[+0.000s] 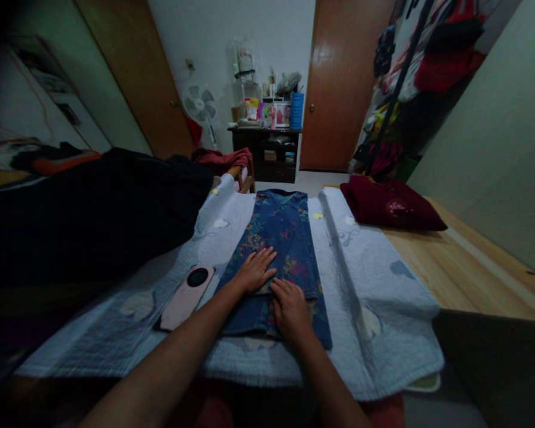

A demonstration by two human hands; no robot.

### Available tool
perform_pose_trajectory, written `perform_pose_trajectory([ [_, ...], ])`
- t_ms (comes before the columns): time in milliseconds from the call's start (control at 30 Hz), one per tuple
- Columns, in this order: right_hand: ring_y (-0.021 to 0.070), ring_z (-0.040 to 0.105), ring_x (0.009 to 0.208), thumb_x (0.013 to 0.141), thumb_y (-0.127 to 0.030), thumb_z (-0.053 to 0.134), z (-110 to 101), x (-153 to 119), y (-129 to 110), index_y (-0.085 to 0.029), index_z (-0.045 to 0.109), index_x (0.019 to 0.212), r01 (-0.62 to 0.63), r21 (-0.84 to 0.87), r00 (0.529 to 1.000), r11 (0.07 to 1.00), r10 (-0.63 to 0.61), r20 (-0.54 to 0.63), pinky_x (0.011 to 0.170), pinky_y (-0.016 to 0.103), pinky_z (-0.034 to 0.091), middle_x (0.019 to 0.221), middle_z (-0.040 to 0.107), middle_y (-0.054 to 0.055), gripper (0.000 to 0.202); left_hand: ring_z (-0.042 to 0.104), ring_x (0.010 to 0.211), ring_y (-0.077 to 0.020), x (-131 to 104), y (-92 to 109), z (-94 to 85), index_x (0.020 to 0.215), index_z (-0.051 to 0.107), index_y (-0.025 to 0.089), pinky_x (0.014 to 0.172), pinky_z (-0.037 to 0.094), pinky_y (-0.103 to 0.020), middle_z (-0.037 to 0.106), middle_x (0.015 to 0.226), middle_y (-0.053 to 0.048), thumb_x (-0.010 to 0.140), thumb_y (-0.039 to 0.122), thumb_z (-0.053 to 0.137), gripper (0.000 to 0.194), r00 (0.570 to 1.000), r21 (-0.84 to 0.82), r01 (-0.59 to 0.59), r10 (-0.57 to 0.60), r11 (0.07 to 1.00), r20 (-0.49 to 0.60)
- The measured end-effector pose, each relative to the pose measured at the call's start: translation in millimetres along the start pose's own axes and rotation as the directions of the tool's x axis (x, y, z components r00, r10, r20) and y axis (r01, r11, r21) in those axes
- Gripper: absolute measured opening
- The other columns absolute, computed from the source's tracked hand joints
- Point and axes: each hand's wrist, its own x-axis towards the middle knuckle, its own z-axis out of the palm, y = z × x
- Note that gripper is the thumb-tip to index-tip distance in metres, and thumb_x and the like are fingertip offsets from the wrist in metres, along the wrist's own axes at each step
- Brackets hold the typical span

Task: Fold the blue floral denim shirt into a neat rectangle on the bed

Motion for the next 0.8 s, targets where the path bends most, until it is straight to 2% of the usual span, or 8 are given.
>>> perform_pose_trajectory([
  [233, 0.0232, 0.052, 0.124, 0.085, -0.01, 0.046, -0.8, 0.9, 0.0, -0.02, 0.061, 0.124, -0.001, 0.017, 1.0, 1.0, 0.001, 0.001, 0.107, 0.046, 0.038, 0.133, 0.059, 0.009, 0.043, 0.036, 0.14, -0.026, -6.7, 5.4, 0.7, 0.139, 0.048, 0.023, 0.114, 0.027, -0.049, 0.041, 0.152, -0.009, 0.097, 0.041, 0.044, 0.045, 0.996, 0.022, -0.019, 0.021, 1.0, -0.092],
  [400, 0.023, 0.052, 0.123, 0.086, -0.012, 0.046, 0.7, 0.0, 2.2, -0.019, 0.06, 0.126, -0.002, 0.029, 1.0, 1.0, 0.002, -0.012, 0.107, 0.045, 0.038, 0.134, 0.059, 0.01, 0.043, 0.041, 0.137, -0.0234, -15.8, 8.4, 1.9, 0.132, 0.054, 0.02, 0.114, 0.03, -0.047, 0.047, 0.147, -0.011, 0.094, 0.027, 0.052, 0.039, 0.996, -0.083, -0.012, 0.004, 0.996, -0.093],
  [633, 0.0234, 0.052, 0.123, 0.085, -0.012, 0.046, 6.3, -1.1, 7.5, -0.016, 0.057, 0.128, -0.018, 0.044, 0.999, 0.999, 0.02, -0.045, 0.106, 0.046, 0.04, 0.132, 0.059, 0.012, 0.045, 0.047, 0.132, -0.02, -58.9, 24.2, -8.0, 0.118, 0.063, 0.021, 0.114, 0.035, -0.042, 0.055, 0.139, -0.008, 0.088, 0.012, 0.051, 0.034, 0.996, -0.381, -0.054, 0.021, 0.923, -0.091],
  [800, 0.0228, 0.052, 0.124, 0.085, -0.012, 0.045, 8.2, -2.1, 9.4, -0.016, 0.057, 0.128, -0.011, 0.049, 0.998, 0.999, 0.014, -0.063, 0.107, 0.045, 0.039, 0.132, 0.059, 0.012, 0.045, 0.049, 0.13, -0.0218, -88.7, 32.7, -12.0, 0.13, 0.055, 0.021, 0.113, 0.036, -0.044, 0.056, 0.138, -0.009, 0.087, 0.016, 0.054, 0.043, 0.995, -0.377, -0.085, 0.056, 0.922, -0.087],
])
